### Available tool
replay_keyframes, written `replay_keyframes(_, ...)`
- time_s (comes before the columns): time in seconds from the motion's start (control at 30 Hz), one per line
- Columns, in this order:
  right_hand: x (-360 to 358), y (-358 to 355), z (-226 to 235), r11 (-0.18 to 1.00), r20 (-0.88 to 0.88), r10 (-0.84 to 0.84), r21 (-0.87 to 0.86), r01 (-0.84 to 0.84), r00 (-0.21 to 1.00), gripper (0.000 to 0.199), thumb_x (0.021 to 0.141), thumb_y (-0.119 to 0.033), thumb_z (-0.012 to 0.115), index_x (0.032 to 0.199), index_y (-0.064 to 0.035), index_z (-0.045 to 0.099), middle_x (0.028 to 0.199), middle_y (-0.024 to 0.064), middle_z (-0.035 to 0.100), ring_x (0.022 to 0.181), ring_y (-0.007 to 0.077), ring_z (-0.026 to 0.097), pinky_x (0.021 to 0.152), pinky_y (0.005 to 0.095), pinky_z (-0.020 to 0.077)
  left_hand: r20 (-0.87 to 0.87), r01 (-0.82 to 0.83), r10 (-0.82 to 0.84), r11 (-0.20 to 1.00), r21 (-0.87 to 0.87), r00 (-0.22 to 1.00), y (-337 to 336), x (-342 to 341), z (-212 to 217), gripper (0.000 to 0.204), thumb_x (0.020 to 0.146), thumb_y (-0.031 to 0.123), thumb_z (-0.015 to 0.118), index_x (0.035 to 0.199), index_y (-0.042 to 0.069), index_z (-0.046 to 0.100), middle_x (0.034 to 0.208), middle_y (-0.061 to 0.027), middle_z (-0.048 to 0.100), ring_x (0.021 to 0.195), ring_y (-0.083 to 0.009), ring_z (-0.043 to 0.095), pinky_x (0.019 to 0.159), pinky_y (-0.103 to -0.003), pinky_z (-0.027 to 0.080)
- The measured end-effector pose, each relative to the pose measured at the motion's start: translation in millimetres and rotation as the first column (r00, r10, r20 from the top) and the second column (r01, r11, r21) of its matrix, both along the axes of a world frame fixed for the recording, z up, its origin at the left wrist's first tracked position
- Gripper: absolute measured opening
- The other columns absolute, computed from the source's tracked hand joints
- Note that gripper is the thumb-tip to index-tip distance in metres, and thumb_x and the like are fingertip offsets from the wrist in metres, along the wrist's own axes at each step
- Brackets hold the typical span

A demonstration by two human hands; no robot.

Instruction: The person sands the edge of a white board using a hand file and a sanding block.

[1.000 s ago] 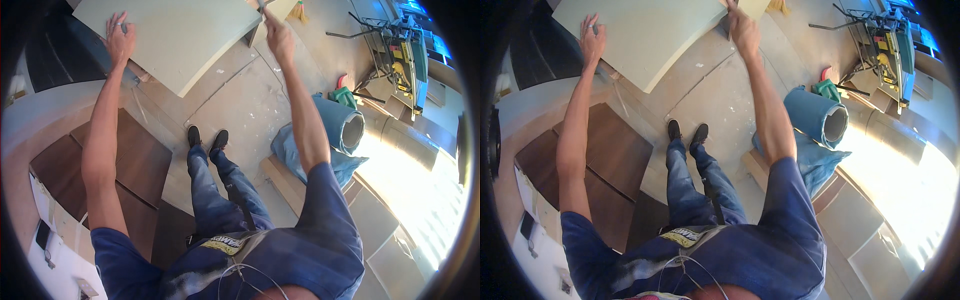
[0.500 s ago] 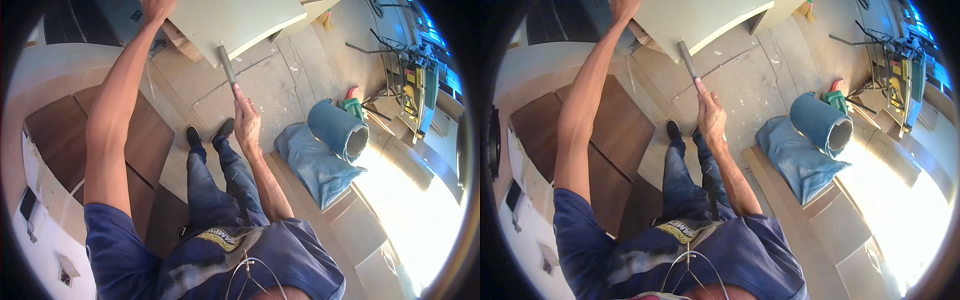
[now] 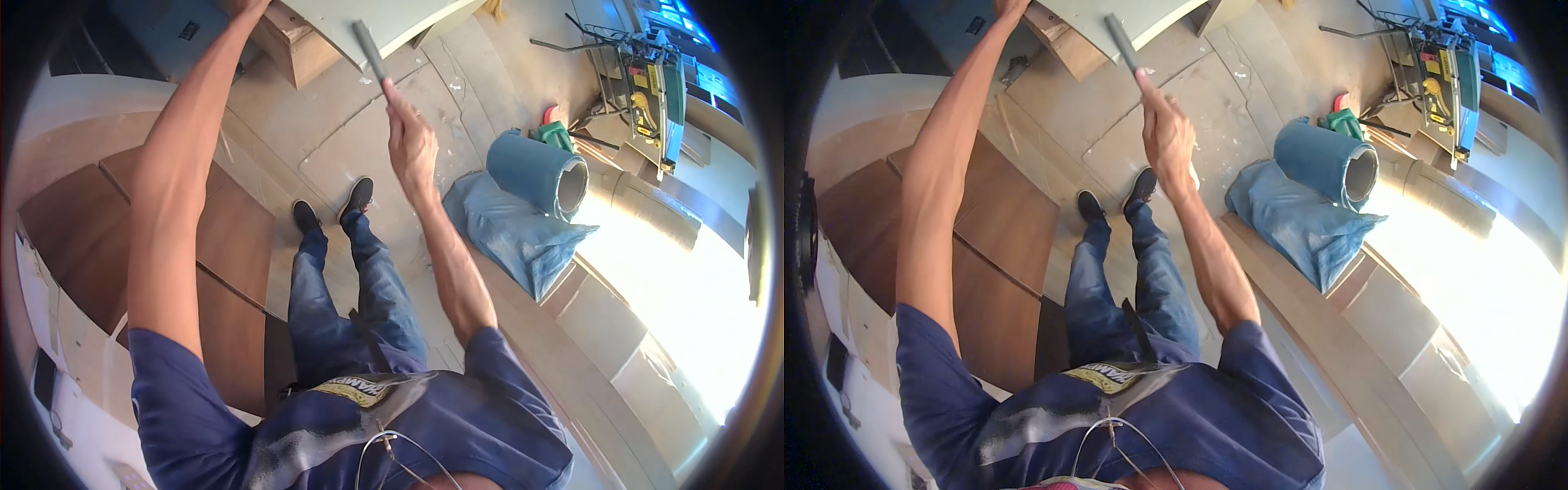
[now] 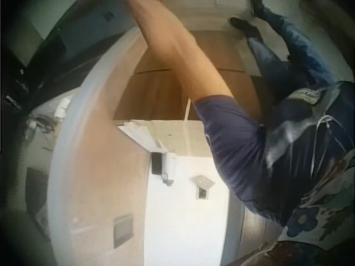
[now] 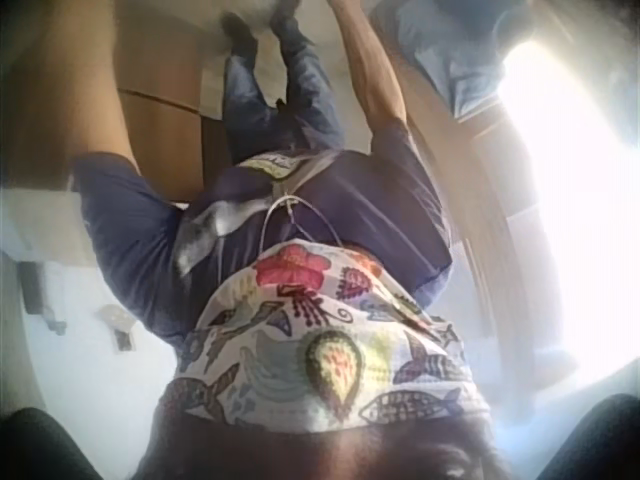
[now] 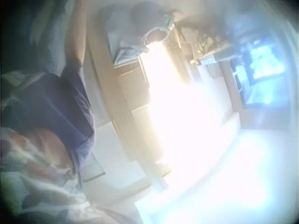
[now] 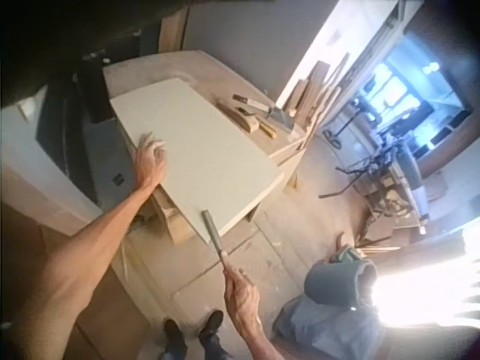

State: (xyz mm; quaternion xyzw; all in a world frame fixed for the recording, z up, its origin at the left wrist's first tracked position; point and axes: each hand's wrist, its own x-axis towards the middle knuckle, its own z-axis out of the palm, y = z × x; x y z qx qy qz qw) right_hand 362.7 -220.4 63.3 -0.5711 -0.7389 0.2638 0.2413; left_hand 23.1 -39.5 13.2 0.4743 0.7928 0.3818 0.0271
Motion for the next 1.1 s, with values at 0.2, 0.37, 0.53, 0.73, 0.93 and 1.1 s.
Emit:
replay_keyframes(0.2, -32, 34, 16, 0.998, 0.071, 0.06, -0.014, -0.059, 0.996, 0.042, 0.105, -0.014, 0.059, 0.145, -0.0272, 0.065, 0.081, 0.0179, 0.067, 0.071, 0.0372, 0.066, 0.07, 0.0474, 0.0537, -0.192, -0.128, 0.117, 0.991, -0.044, 0.974, -26, 26, 0, 0.05, 0.105, 0.037, 0.06, 0.15, 0.014, 0.055, 0.169, -0.0099, 0.036, 0.161, -0.0334, 0.019, 0.132, -0.058, 0.006)
replay_keyframes(0.37, -16, 7, 1, 0.998, 0.053, 0.053, 0.032, -0.055, 0.997, 0.04, 0.106, -0.012, 0.057, 0.144, -0.0233, 0.066, 0.087, 0.0208, 0.07, 0.072, 0.0347, 0.067, 0.07, 0.044, 0.0532, -0.14, -0.084, 0.076, 0.995, -0.057, 0.987, -25, 35, 6, 0.05, 0.107, 0.036, 0.057, 0.15, 0.01, 0.055, 0.165, -0.0117, 0.042, 0.159, -0.0334, 0.024, 0.132, -0.055, 0.009)
replay_keyframes(0.53, -27, 29, 15, 0.992, 0.065, 0.098, 0.07, -0.103, 0.993, 0.043, 0.105, -0.006, 0.054, 0.144, -0.0192, 0.064, 0.098, 0.0226, 0.073, 0.08, 0.0401, 0.07, 0.074, 0.0447, 0.0539, -0.15, -0.073, 0.073, 0.997, 0.008, 0.986, -23, 32, 5, 0.045, 0.109, 0.033, 0.055, 0.147, 0.009, 0.057, 0.163, -0.0125, 0.045, 0.157, -0.0334, 0.029, 0.132, -0.053, 0.012)
replay_keyframes(0.73, -22, 17, 9, 0.998, 0.096, 0.051, 0.043, -0.056, 0.994, 0.04, 0.107, -0.012, 0.054, 0.144, -0.0213, 0.065, 0.089, 0.0231, 0.068, 0.074, 0.0397, 0.065, 0.073, 0.0419, 0.0535, -0.117, -0.057, 0.052, 0.998, -0.038, 0.992, -27, 50, 17, 0.045, 0.109, 0.032, 0.055, 0.147, 0.008, 0.057, 0.163, -0.0137, 0.044, 0.156, -0.0328, 0.032, 0.132, -0.053, 0.014)
replay_keyframes(0.93, -47, 53, 19, 0.992, 0.164, 0.081, 0.086, -0.096, 0.983, 0.043, 0.103, -0.007, 0.061, 0.141, -0.0261, 0.068, 0.075, 0.0206, 0.066, 0.067, 0.0391, 0.065, 0.066, 0.0486, 0.0528, -0.12, -0.063, 0.058, 0.997, -0.041, 0.991, -28, 32, 19, 0.045, 0.109, 0.032, 0.053, 0.148, 0.009, 0.057, 0.164, -0.0127, 0.044, 0.157, -0.0324, 0.029, 0.132, -0.053, 0.013)
replay_keyframes(1.1, -31, 2, 1, 0.997, 0.069, 0.054, 0.059, -0.058, 0.996, 0.04, 0.103, -0.012, 0.06, 0.14, -0.0245, 0.068, 0.085, 0.02, 0.072, 0.076, 0.0382, 0.071, 0.068, 0.0474, 0.0556, -0.157, -0.08, 0.078, 0.997, -0.008, 0.985, -27, 36, 8, 0.045, 0.11, 0.031, 0.051, 0.149, 0.008, 0.056, 0.165, -0.0124, 0.043, 0.157, -0.0324, 0.029, 0.133, -0.051, 0.013)
